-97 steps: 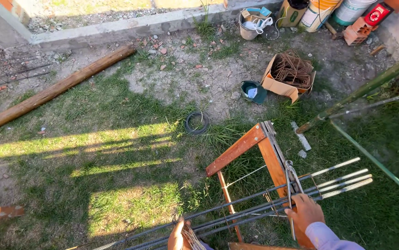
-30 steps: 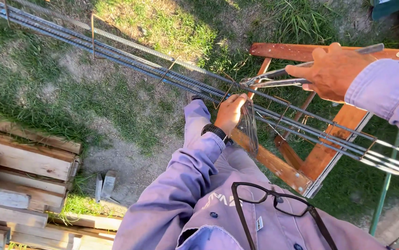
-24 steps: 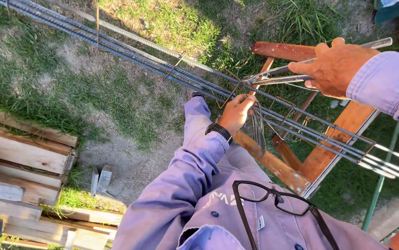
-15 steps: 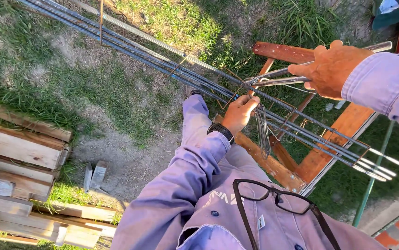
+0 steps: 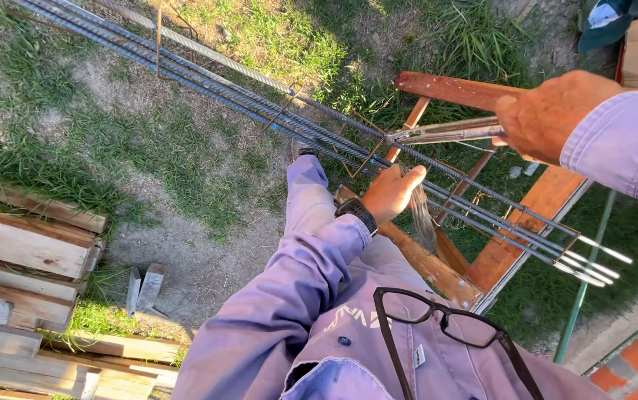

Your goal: The person uses a manual rebar tying tool to secure wire ties around the intersections of a steel rebar cage. They repeatedly hook the tool onto the rebar, rotate the handle to twist the wire, and then move to the next connection point along the structure.

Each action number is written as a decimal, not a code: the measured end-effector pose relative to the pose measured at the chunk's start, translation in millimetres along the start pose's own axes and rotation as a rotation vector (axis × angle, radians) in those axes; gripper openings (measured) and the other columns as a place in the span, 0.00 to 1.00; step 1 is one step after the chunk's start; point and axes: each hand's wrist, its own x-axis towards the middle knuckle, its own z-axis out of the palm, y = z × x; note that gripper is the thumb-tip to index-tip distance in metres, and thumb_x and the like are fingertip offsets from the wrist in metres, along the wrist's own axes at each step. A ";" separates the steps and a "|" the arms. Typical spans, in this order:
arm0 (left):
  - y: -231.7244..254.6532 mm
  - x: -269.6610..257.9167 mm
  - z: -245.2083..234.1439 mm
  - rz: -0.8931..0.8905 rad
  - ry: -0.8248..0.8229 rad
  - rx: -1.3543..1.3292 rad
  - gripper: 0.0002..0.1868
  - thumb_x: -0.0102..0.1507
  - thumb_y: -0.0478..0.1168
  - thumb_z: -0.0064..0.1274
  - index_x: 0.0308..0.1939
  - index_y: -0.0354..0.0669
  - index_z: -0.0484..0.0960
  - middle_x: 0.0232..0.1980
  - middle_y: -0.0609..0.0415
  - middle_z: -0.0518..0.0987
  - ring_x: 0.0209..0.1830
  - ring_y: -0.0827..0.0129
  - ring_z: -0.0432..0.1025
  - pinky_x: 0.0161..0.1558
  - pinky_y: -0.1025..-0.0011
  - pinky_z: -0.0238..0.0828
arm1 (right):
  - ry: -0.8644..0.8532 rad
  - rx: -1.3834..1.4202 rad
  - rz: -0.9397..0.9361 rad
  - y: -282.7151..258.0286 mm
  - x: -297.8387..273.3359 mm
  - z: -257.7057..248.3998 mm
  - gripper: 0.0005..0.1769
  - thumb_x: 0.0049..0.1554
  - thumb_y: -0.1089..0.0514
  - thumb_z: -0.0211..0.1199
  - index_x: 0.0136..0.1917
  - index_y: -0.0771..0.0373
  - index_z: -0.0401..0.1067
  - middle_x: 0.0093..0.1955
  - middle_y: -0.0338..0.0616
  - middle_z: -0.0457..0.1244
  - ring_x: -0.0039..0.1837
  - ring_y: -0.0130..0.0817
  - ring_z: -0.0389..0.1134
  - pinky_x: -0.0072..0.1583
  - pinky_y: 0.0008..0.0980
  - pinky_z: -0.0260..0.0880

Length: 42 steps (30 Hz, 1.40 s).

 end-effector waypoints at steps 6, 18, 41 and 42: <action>10.6 21.5 4.4 -0.166 -0.379 -0.336 0.21 0.64 0.51 0.45 0.30 0.38 0.83 0.35 0.48 0.85 0.27 0.70 0.73 0.24 0.77 0.62 | -0.167 0.428 0.018 -15.3 -18.0 0.5 0.49 0.56 0.15 0.30 0.70 0.50 0.61 0.71 0.38 0.61 0.73 0.37 0.63 0.73 0.44 0.61; 74.8 -25.8 -0.3 -0.006 -0.370 0.368 0.31 0.57 0.61 0.37 0.07 0.49 0.75 0.17 0.60 0.79 0.21 0.65 0.74 0.39 0.64 0.66 | -0.113 0.715 0.142 -54.6 -7.3 57.6 0.32 0.61 0.29 0.43 0.56 0.56 0.70 0.58 0.58 0.70 0.60 0.61 0.71 0.60 0.56 0.70; 159.4 -17.6 41.9 1.135 1.257 1.123 0.20 0.65 0.45 0.31 0.25 0.47 0.77 0.17 0.64 0.70 0.18 0.73 0.73 0.24 0.81 0.69 | 0.988 0.054 0.234 -27.7 12.2 54.8 0.08 0.54 0.58 0.59 0.45 0.64 0.67 0.38 0.53 0.61 0.40 0.51 0.65 0.44 0.51 0.61; 148.3 6.0 32.9 1.148 1.261 1.120 0.20 0.65 0.45 0.31 0.25 0.47 0.77 0.17 0.64 0.70 0.18 0.73 0.73 0.24 0.81 0.69 | 0.991 0.050 0.246 -26.2 20.0 54.2 0.08 0.54 0.58 0.59 0.45 0.64 0.67 0.38 0.53 0.61 0.40 0.51 0.65 0.44 0.51 0.61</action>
